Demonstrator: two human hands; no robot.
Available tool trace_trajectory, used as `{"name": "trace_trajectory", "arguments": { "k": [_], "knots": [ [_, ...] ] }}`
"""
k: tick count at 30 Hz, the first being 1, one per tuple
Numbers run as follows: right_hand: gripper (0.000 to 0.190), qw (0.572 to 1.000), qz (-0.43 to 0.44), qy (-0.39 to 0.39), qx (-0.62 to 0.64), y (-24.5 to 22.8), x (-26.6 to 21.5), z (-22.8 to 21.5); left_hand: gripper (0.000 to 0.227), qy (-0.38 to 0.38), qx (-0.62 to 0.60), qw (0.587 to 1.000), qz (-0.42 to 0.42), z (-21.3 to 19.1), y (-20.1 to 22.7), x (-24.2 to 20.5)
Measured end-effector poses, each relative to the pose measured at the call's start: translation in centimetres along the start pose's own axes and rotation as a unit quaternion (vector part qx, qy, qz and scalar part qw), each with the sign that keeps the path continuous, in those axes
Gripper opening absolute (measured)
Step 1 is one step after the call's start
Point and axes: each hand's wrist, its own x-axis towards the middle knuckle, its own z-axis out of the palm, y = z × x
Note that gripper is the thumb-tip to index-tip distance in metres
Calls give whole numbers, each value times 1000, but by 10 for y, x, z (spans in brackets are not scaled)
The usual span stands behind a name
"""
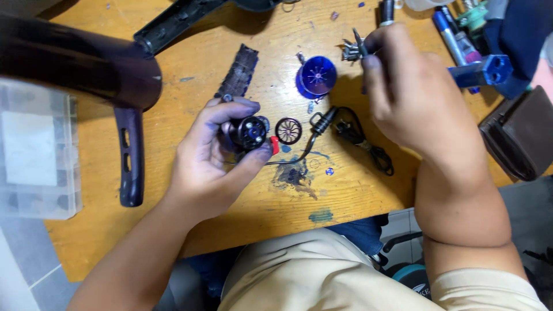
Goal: Disassembling a hair dryer using a screwdriver to inspect internal components
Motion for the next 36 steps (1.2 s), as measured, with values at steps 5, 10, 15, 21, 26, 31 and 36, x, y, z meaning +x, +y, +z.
{"name": "trace_trajectory", "arguments": {
  "k": [5, 10, 15, 21, 26, 31, 36],
  "knots": [
    [6, 934, -55, 111, 336, -13, -19, 21, 52, -7, 92, 995, 42, -5, 8, 4],
    [36, 636, -103, -67, 762, 18, -24, 37, 45, -41, 156, 980, 121, -8, 13, 7],
    [19, 806, -170, 86, 560, 0, -23, 72, 45, -35, 192, 975, 104, -7, 8, 4],
    [24, 866, -231, 131, 424, -34, -23, 74, 44, -34, 216, 972, 91, -4, 8, 2],
    [23, 863, -229, 109, 437, -41, -27, 75, 41, -39, 194, 975, 103, -2, 10, 5],
    [20, 871, -230, 106, 421, -42, -26, 76, 42, -42, 196, 974, 101, -3, 9, 5],
    [22, 877, -228, 104, 410, -44, -26, 75, 42, -47, 192, 975, 106, -4, 9, 5]
  ]
}}
